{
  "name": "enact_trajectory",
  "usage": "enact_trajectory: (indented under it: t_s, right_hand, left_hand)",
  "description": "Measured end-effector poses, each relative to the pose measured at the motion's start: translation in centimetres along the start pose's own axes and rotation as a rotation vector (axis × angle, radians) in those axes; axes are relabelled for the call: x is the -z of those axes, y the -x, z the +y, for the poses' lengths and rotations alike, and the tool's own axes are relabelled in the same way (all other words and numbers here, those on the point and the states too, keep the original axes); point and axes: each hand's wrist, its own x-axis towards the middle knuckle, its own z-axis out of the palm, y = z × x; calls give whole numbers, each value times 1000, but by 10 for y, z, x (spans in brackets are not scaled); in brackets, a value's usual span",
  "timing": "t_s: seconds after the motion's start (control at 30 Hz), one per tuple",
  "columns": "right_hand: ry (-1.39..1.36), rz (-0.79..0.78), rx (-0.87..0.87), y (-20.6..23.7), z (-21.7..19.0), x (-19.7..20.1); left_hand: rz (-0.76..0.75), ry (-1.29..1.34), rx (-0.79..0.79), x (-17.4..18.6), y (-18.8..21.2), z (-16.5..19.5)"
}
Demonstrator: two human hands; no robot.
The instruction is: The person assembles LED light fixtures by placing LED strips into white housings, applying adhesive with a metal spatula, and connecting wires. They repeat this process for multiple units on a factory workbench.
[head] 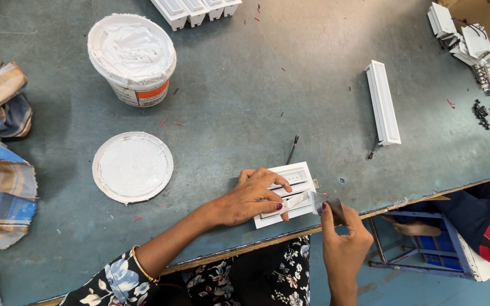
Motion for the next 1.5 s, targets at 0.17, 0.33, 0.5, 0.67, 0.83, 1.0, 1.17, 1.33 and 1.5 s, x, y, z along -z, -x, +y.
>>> enact_trajectory:
  t_s: [0.17,0.33,0.5,0.67,0.83,1.0,1.17,1.33,1.5]
  right_hand:
    - [-3,-21,-22,3,-6,1]
    - [47,-4,17,-4,1,12]
    - [-285,-30,-174,-16,13,15]
    - [-413,-46,-147,-10,18,11]
    - [-473,-22,96,10,27,2]
    - [-452,54,130,33,35,-21]
    - [-368,98,284,40,32,-29]
    - [-261,80,355,42,21,-32]
    - [-151,83,385,47,17,-35]
  left_hand:
    - [-10,-2,2,2,1,1]
    - [-8,-11,-9,2,-1,0]
    - [-27,26,4,5,-3,-4]
    - [-56,31,36,7,-5,-5]
    - [-49,81,71,9,-6,-4]
    - [-49,103,112,10,-4,-1]
    - [-56,102,119,12,-4,1]
    - [-52,110,102,12,-4,0]
    - [-57,125,120,11,-5,-4]
